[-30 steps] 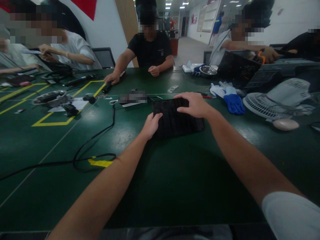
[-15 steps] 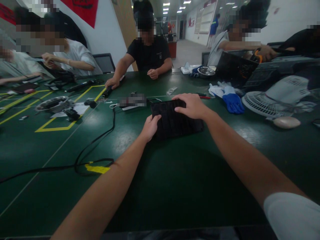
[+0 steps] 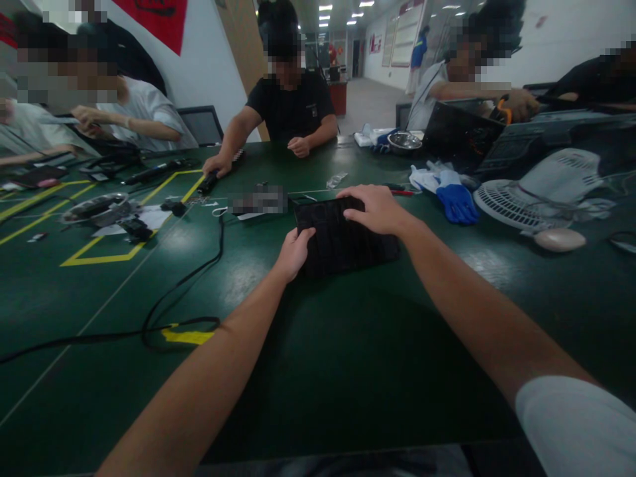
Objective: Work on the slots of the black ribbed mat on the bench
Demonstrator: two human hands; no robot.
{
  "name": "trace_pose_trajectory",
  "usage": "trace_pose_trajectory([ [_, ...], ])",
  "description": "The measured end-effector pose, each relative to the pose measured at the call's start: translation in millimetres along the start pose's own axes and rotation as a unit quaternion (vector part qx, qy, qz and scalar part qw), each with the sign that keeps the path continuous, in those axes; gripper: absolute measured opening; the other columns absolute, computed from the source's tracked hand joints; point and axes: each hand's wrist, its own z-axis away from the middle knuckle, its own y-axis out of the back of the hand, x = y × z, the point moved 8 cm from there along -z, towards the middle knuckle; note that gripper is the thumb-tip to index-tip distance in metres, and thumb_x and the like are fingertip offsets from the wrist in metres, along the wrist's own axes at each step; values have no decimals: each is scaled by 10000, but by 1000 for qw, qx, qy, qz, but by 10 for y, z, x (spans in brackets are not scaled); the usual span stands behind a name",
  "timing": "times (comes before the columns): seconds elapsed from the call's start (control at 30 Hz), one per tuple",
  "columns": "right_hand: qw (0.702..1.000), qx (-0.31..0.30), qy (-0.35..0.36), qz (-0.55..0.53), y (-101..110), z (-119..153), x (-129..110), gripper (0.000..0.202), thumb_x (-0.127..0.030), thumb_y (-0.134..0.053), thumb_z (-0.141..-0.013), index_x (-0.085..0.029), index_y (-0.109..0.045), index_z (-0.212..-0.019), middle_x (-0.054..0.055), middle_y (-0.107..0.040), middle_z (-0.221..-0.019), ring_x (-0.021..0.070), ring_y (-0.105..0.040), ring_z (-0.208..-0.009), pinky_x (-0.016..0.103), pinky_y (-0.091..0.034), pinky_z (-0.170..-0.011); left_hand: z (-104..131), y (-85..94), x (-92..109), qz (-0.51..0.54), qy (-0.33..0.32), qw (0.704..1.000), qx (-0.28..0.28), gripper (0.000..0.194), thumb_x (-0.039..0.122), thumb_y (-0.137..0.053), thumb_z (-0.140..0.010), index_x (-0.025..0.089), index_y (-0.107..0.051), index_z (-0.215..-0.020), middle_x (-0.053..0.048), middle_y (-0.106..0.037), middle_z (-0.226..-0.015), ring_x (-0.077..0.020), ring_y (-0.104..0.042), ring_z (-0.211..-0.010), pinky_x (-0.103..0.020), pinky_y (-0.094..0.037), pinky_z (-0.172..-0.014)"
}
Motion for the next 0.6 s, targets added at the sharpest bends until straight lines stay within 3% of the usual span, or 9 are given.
trace_pose_trajectory([
  [0.6,999,-26,13,-15,25,14,-43,533,-341,-656,-995,-289,-689,-1524,91,-731,-1532,358,-625,-1447,593,-374,-1257,20,73,-32,8,15,1000,10,368,512,-774,-784,211,-755,-995,-103,-815,-984,-368,-784,-1109,-506,-615,-1061],
])
